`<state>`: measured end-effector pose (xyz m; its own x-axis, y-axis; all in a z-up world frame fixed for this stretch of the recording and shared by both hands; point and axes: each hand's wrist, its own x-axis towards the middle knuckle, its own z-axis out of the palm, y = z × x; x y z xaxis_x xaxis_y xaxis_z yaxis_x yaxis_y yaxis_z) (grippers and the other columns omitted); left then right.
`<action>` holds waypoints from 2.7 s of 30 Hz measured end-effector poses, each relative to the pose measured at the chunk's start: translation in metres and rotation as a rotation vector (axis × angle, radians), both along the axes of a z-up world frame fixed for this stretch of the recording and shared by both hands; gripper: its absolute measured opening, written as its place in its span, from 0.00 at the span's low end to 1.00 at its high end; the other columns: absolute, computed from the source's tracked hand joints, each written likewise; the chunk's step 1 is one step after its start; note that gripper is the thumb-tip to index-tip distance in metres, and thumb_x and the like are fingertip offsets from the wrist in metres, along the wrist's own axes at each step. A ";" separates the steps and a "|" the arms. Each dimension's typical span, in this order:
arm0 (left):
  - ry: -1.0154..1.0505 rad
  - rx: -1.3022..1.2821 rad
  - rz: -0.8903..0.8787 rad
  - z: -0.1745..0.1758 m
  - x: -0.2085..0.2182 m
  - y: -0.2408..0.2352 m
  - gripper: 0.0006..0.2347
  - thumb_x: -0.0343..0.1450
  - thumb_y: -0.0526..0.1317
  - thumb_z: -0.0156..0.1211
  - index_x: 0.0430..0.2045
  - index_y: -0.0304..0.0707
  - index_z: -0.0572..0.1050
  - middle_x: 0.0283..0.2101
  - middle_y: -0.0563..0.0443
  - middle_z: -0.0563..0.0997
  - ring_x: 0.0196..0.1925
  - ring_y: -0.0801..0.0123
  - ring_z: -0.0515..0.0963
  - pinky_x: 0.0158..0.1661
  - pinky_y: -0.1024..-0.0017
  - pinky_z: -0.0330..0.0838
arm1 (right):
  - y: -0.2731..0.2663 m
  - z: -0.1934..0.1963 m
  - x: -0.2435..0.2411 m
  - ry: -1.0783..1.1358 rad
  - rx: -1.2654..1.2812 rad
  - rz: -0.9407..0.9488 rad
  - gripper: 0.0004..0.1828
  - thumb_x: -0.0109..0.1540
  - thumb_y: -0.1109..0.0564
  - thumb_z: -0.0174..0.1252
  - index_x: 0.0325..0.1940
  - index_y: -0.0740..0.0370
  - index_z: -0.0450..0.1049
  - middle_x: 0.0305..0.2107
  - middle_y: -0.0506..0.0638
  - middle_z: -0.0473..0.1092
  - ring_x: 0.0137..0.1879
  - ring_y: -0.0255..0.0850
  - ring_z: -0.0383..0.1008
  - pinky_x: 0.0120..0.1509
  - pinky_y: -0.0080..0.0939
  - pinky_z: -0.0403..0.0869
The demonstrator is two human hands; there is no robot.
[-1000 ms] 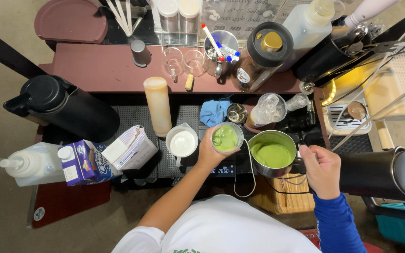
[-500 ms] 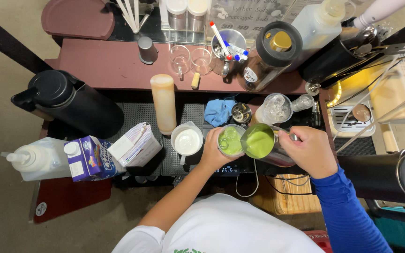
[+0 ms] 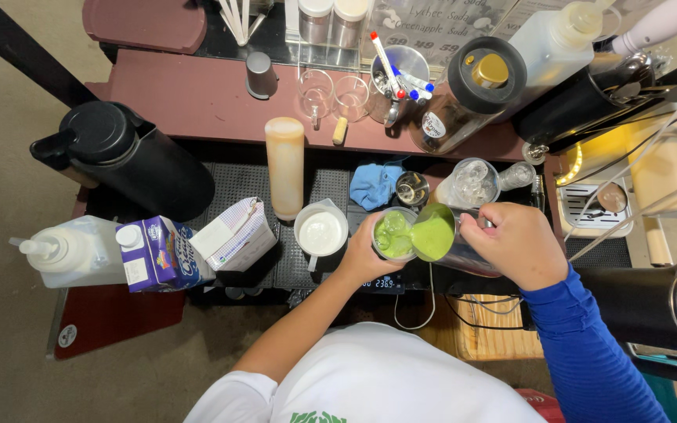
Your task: The person prepares a matcha latte by filling a cup with ice, mixing a matcha base in a pitcher, pouring the mixture over the ice, adding milk, and topping it with a caramel-colored sauce from a squeeze bottle.
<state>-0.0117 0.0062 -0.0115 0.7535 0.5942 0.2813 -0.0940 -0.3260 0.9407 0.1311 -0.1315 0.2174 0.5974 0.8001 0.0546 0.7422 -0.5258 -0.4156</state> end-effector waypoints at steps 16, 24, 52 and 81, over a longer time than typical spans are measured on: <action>-0.013 0.017 0.070 0.000 0.002 -0.006 0.38 0.54 0.45 0.82 0.58 0.38 0.68 0.55 0.42 0.78 0.57 0.55 0.80 0.56 0.63 0.75 | -0.003 0.001 0.001 -0.017 -0.057 -0.017 0.23 0.60 0.45 0.61 0.22 0.68 0.72 0.17 0.61 0.67 0.23 0.55 0.69 0.30 0.49 0.69; 0.122 -0.138 0.114 0.005 0.010 -0.011 0.38 0.55 0.51 0.82 0.55 0.37 0.65 0.50 0.43 0.82 0.52 0.59 0.83 0.52 0.65 0.77 | -0.030 -0.031 0.025 0.102 0.133 -0.097 0.19 0.63 0.51 0.61 0.24 0.68 0.71 0.14 0.55 0.61 0.20 0.41 0.59 0.27 0.42 0.61; -0.083 0.089 0.106 -0.004 0.001 -0.007 0.53 0.49 0.51 0.86 0.67 0.31 0.58 0.67 0.35 0.67 0.69 0.48 0.71 0.66 0.58 0.68 | -0.011 0.007 0.012 0.072 -0.032 -0.053 0.20 0.58 0.47 0.62 0.24 0.68 0.73 0.14 0.60 0.64 0.19 0.46 0.63 0.29 0.44 0.67; 0.142 -0.049 -0.219 0.004 -0.068 -0.019 0.52 0.65 0.52 0.75 0.73 0.21 0.41 0.75 0.21 0.51 0.77 0.38 0.55 0.71 0.55 0.53 | -0.036 -0.012 0.035 0.806 0.662 -0.230 0.09 0.67 0.60 0.54 0.33 0.62 0.73 0.24 0.41 0.66 0.29 0.28 0.63 0.38 0.32 0.65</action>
